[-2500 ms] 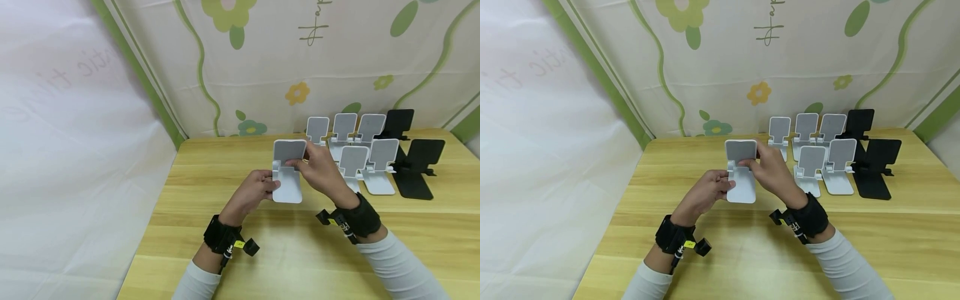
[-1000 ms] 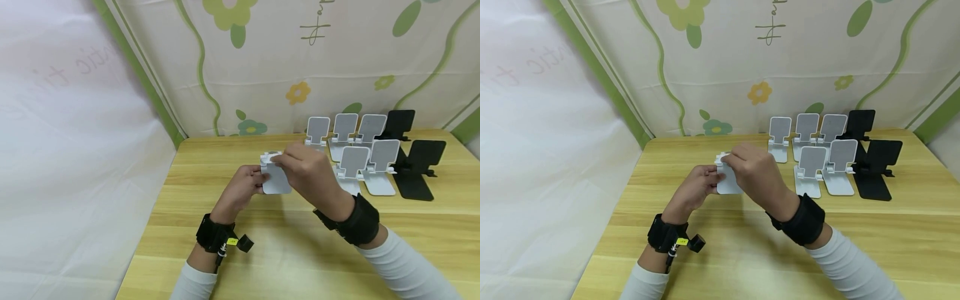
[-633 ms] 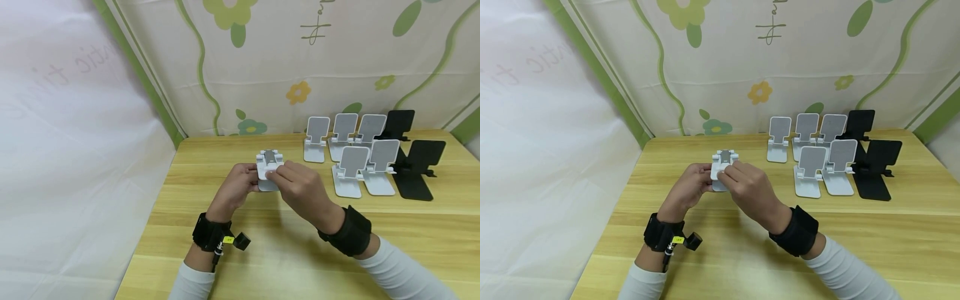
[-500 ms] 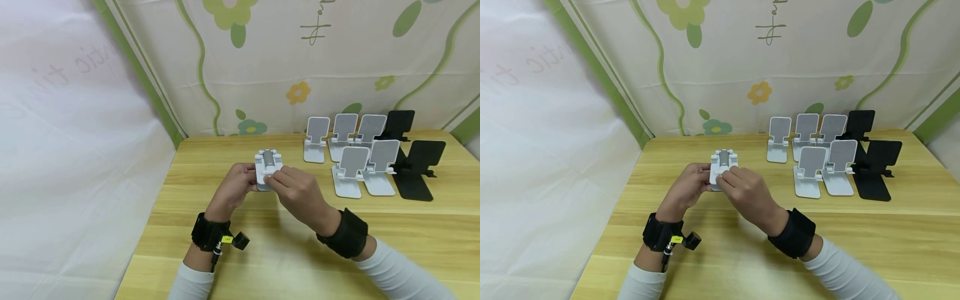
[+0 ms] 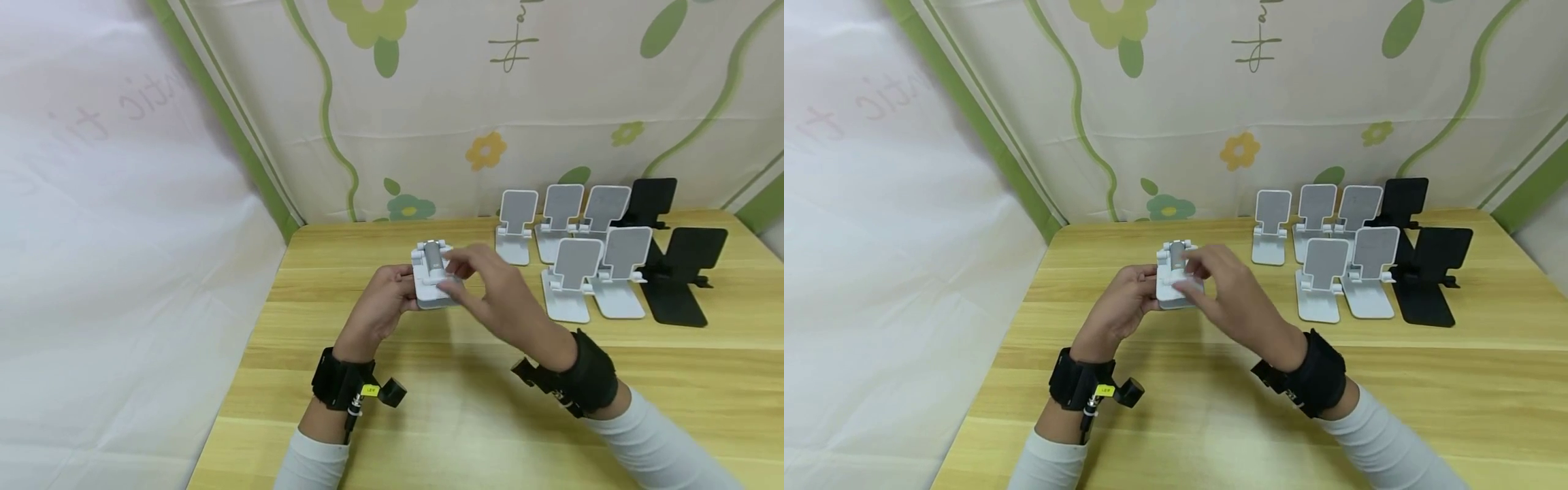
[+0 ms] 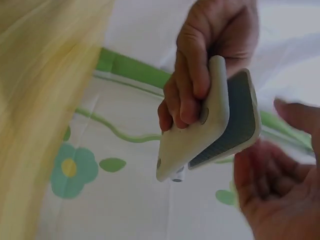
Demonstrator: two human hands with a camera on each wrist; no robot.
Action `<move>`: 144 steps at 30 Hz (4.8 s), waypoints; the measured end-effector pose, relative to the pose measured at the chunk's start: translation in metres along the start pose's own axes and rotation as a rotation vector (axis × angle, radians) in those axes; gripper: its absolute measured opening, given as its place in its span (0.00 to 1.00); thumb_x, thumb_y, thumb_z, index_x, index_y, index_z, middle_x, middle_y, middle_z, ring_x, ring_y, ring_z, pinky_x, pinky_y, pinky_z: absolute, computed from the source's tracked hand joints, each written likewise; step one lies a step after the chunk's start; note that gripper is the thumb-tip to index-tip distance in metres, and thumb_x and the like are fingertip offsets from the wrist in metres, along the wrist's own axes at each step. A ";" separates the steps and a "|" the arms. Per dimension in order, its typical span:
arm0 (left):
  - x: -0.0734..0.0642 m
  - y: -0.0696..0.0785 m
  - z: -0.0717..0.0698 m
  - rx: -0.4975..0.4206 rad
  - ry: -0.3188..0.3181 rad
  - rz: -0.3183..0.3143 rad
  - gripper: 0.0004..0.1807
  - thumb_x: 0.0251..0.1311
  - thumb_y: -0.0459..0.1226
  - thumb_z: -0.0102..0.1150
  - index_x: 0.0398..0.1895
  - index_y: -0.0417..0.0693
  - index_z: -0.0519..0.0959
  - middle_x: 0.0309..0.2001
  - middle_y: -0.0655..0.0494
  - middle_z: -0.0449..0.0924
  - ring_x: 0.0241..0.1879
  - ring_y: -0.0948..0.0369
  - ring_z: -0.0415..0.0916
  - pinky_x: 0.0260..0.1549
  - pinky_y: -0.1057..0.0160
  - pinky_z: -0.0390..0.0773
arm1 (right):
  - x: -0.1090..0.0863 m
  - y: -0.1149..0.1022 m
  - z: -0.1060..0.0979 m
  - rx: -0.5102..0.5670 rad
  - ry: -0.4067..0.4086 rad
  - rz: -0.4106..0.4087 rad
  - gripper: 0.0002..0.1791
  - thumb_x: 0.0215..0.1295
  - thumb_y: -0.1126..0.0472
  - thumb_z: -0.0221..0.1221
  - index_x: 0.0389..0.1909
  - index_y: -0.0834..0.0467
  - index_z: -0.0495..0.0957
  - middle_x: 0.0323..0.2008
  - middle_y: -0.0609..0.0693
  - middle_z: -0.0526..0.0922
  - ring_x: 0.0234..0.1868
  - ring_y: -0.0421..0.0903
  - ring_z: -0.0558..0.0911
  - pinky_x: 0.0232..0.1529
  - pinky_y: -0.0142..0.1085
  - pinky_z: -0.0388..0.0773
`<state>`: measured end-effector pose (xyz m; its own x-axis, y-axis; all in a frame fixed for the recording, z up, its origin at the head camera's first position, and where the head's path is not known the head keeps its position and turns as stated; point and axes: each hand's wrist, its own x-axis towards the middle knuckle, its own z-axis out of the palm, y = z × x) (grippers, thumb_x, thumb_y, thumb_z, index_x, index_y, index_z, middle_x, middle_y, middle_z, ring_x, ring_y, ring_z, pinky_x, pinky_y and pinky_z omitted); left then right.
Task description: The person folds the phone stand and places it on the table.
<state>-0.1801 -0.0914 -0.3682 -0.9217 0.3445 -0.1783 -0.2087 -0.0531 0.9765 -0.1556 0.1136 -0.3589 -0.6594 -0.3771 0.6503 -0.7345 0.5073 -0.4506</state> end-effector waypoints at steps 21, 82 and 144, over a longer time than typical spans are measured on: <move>-0.002 -0.001 0.005 0.036 -0.033 0.006 0.22 0.78 0.30 0.44 0.70 0.30 0.68 0.57 0.33 0.81 0.35 0.63 0.81 0.30 0.71 0.79 | 0.009 0.025 -0.010 0.712 -0.373 0.840 0.35 0.81 0.52 0.50 0.76 0.69 0.53 0.65 0.65 0.71 0.57 0.50 0.77 0.55 0.34 0.77; -0.004 -0.007 0.024 1.044 0.519 0.186 0.39 0.47 0.55 0.80 0.57 0.41 0.80 0.42 0.52 0.74 0.36 0.58 0.70 0.27 0.63 0.73 | 0.007 0.029 -0.009 0.552 -0.285 0.770 0.25 0.75 0.64 0.58 0.65 0.71 0.61 0.54 0.64 0.76 0.50 0.50 0.81 0.53 0.39 0.82; 0.007 0.001 -0.055 0.734 0.568 0.211 0.26 0.79 0.42 0.47 0.72 0.33 0.68 0.63 0.37 0.73 0.58 0.46 0.74 0.58 0.49 0.79 | 0.002 0.076 -0.090 -0.461 -0.088 0.293 0.11 0.64 0.80 0.62 0.44 0.68 0.85 0.42 0.66 0.86 0.45 0.65 0.81 0.39 0.57 0.81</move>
<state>-0.2044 -0.1406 -0.3746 -0.9784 -0.1220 0.1666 0.0595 0.6063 0.7930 -0.1983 0.2208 -0.3366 -0.8509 -0.2224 0.4759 -0.3852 0.8801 -0.2776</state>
